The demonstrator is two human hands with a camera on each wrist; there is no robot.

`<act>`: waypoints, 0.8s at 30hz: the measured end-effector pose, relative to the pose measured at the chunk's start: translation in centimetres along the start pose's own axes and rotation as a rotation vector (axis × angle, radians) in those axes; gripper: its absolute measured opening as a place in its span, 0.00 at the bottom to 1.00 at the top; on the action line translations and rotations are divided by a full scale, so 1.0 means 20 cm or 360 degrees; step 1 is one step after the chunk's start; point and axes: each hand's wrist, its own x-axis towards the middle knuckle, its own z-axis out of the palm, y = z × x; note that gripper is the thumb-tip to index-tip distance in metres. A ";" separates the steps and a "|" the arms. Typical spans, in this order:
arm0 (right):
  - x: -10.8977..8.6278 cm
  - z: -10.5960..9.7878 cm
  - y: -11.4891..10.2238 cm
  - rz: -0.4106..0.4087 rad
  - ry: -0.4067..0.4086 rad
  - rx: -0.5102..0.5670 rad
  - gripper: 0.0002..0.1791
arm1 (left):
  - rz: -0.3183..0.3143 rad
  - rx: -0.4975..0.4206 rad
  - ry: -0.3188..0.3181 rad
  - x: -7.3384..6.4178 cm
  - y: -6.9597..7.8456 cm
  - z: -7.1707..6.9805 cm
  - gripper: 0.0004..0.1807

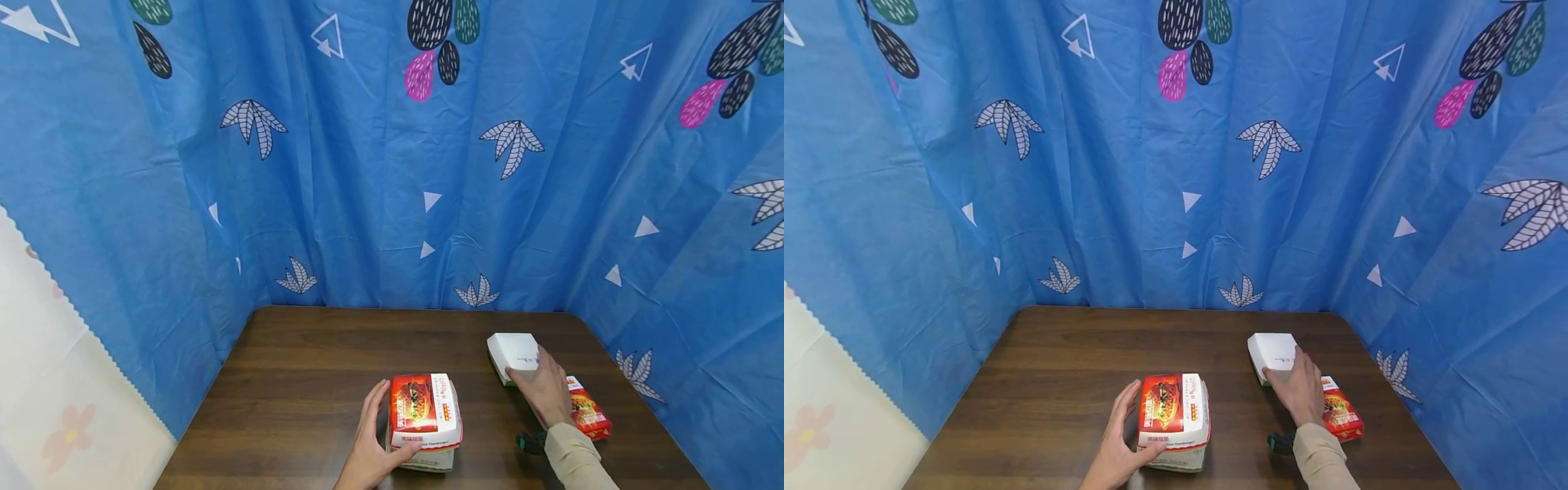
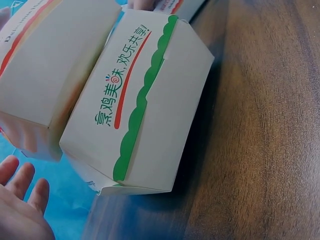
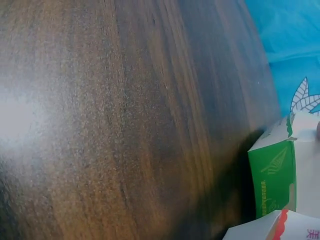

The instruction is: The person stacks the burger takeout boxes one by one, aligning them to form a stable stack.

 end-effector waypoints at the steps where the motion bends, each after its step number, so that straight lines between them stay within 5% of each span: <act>1: 0.00 0.00 0.00 -0.0012 -0.0002 0.0004 0.59 | 0.0002 0.0007 0.0000 0.00 0.00 0.00 0.58; 24: -0.08 0.00 -0.07 -0.0126 -0.0086 -0.0153 0.54 | 0.0034 0.0055 -0.0007 -0.01 -0.01 -0.01 0.57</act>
